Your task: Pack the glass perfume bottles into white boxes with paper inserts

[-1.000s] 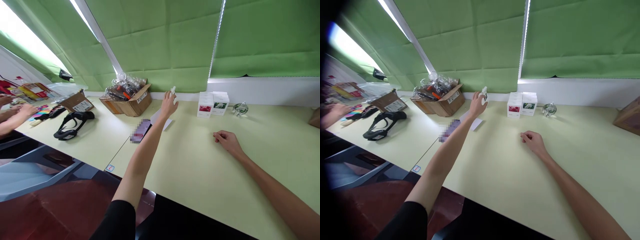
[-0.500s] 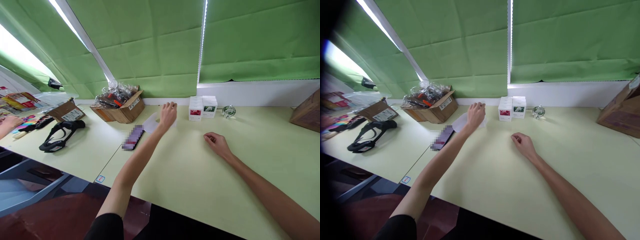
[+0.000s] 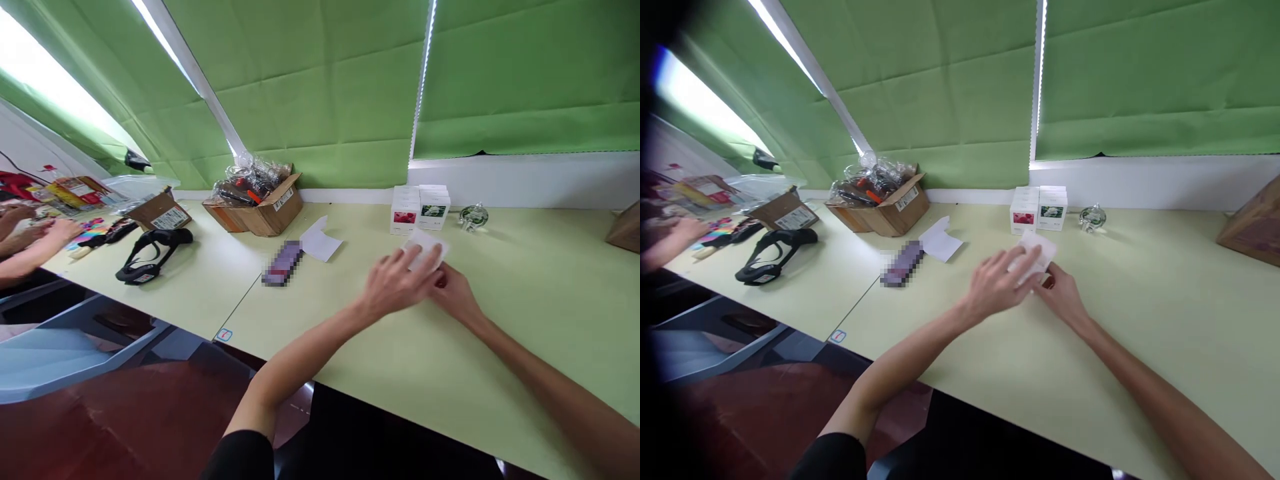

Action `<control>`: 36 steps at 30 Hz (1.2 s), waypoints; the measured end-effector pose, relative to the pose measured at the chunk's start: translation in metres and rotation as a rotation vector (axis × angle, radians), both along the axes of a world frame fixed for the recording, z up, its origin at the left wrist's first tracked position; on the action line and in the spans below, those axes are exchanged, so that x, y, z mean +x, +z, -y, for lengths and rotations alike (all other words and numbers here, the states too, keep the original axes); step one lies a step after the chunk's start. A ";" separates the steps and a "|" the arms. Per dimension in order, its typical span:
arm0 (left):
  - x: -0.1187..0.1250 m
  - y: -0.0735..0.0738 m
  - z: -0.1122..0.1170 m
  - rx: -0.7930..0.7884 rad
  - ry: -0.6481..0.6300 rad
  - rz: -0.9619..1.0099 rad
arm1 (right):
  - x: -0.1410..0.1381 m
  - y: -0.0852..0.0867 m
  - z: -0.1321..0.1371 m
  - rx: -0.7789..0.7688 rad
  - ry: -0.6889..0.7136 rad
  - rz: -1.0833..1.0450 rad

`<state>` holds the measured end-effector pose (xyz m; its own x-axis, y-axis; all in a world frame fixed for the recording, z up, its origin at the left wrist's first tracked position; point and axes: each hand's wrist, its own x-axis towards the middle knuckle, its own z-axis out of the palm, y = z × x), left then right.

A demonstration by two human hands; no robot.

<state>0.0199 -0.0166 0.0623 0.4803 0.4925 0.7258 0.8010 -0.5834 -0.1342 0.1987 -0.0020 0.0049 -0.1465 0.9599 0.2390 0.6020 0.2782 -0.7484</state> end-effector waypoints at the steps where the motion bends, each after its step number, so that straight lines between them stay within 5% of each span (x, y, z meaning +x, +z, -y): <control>1: -0.016 0.000 -0.009 -0.012 0.012 0.069 | 0.007 0.003 -0.002 -0.024 -0.016 -0.012; 8: -0.157 -0.020 -0.073 -0.246 0.563 0.437 | 0.033 0.010 -0.006 -0.264 0.152 -0.098; 13: -0.197 -0.021 -0.080 -0.495 0.802 0.275 | 0.050 0.014 -0.011 -0.338 0.332 -0.064; 18: -0.177 -0.012 -0.069 -0.555 0.772 0.182 | 0.080 0.018 -0.019 -0.266 0.178 0.046; 27: -0.091 -0.016 -0.041 -0.643 0.591 -0.036 | 0.118 0.006 -0.067 -0.095 -0.362 0.131; 32: -0.082 -0.017 -0.031 -0.645 0.584 -0.090 | 0.130 0.012 -0.121 0.002 -0.519 0.146; 36: -0.084 -0.015 -0.027 -0.540 0.608 -0.057 | 0.133 0.016 -0.158 -0.018 -0.512 0.141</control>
